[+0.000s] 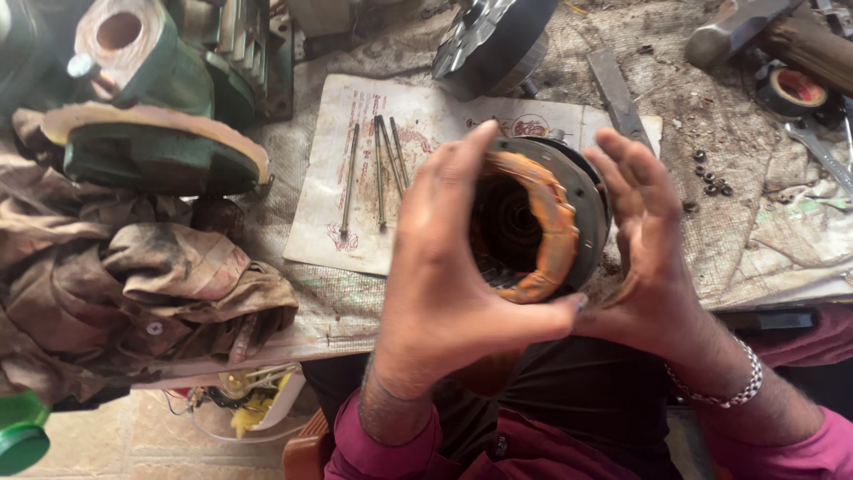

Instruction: The person unscrews long bolts from an electric motor housing using a file in one hand while steadying the motor, removes the fan cover from the housing, pulls the rotor out of the stator, and then works on the copper windings of the stator with a small hand tool, tucking and pressing wire ends.

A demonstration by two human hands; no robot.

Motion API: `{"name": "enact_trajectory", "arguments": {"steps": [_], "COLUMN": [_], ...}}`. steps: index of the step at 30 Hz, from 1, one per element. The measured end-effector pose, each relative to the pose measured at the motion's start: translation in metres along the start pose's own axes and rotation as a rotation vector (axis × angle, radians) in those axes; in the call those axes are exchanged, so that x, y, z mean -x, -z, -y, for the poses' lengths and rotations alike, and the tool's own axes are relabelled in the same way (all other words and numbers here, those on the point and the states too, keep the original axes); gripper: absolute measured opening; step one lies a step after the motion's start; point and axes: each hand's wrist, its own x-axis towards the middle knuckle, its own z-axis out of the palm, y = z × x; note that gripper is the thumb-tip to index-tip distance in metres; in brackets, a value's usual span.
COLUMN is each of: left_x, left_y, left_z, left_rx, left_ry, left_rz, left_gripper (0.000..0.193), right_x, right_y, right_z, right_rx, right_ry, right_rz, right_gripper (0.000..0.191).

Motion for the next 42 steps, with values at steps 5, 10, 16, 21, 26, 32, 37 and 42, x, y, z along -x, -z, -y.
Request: {"name": "enact_trajectory", "arguments": {"steps": [5,10,16,21,26,32,37,42], "left_x": [0.002,0.002,0.003,0.005,0.008,0.007,0.006,0.005], "left_y": [0.009,0.006,0.01,0.012,0.009,0.002,0.0,-0.003], "left_z": [0.003,0.009,0.013,0.015,0.02,0.022,0.025,0.025], "left_rx": [0.57,0.58,0.824,1.076,1.145,1.162,1.162,1.182], "left_ry": [0.266,0.199,0.244,0.213,0.198,0.204,0.233,0.248], "left_rz": [0.009,-0.038,-0.089,-0.141,-0.16,-0.216,-0.233,-0.227], "left_gripper": [0.112,0.109,0.114,0.119,0.116,0.113,0.104,0.104], "right_x": [-0.01,-0.013,-0.017,-0.017,-0.017,-0.028,-0.038,-0.053], "right_y": [0.008,0.005,0.002,0.002,0.001,0.024,0.057,0.097], "right_z": [0.001,0.006,0.011,0.016,0.019,0.025,0.023,0.003], "right_rx": [0.324,0.388,0.476,0.498,0.541,0.792,1.05,1.143], "right_ry": [-0.157,-0.129,-0.115,-0.008,0.03,0.101,0.119,0.042], "right_rz": [0.047,0.048,0.022,-0.013,-0.098,-0.15,-0.155,-0.033], "right_gripper": [0.128,0.127,0.086,0.058,0.056,0.058,0.061,0.063]}}
